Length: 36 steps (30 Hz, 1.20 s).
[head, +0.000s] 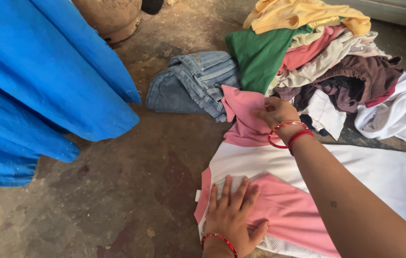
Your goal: The person folds a white and pink t-shirt and a pink t-shirt on the floor. They smooth the fabric, fold the sleeves and body, and place the folded items into an open suitcase.
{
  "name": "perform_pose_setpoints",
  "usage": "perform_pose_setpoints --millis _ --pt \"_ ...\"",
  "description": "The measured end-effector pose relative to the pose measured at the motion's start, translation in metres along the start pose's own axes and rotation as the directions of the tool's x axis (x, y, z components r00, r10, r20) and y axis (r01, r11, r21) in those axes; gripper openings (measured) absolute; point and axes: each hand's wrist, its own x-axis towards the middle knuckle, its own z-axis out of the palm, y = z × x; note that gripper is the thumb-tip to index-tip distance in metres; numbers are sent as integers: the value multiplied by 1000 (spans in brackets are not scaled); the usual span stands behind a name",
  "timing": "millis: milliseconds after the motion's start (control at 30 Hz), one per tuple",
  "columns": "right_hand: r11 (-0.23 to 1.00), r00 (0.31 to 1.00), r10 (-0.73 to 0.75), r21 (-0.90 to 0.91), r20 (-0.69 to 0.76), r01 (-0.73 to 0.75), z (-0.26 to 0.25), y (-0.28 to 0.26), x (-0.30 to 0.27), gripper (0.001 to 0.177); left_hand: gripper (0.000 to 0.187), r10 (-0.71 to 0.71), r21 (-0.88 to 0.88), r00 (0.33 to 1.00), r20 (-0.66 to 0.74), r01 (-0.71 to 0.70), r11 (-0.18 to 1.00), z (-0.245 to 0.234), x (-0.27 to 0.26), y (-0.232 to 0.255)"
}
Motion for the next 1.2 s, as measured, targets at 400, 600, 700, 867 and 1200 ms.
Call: perform_pose_setpoints --millis 400,600,700,867,1200 --pt "792 807 -571 -159 150 590 -80 114 -132 36 54 -246 -119 900 359 305 945 -29 7 13" --pt "653 954 -122 -746 -274 -131 -168 180 -106 40 46 -218 -124 939 265 258 958 -21 5 11" --pt "510 971 -65 -844 -232 -167 -182 199 -83 55 44 -195 -122 969 154 215 969 -12 3 8" --pt "378 978 50 -903 -202 -206 -191 222 -77 30 42 -206 -110 967 151 224 968 1 -2 5" --pt "526 951 204 -793 -231 -305 -193 213 -81 32 36 -223 -22 959 176 230 973 -1 2 6"
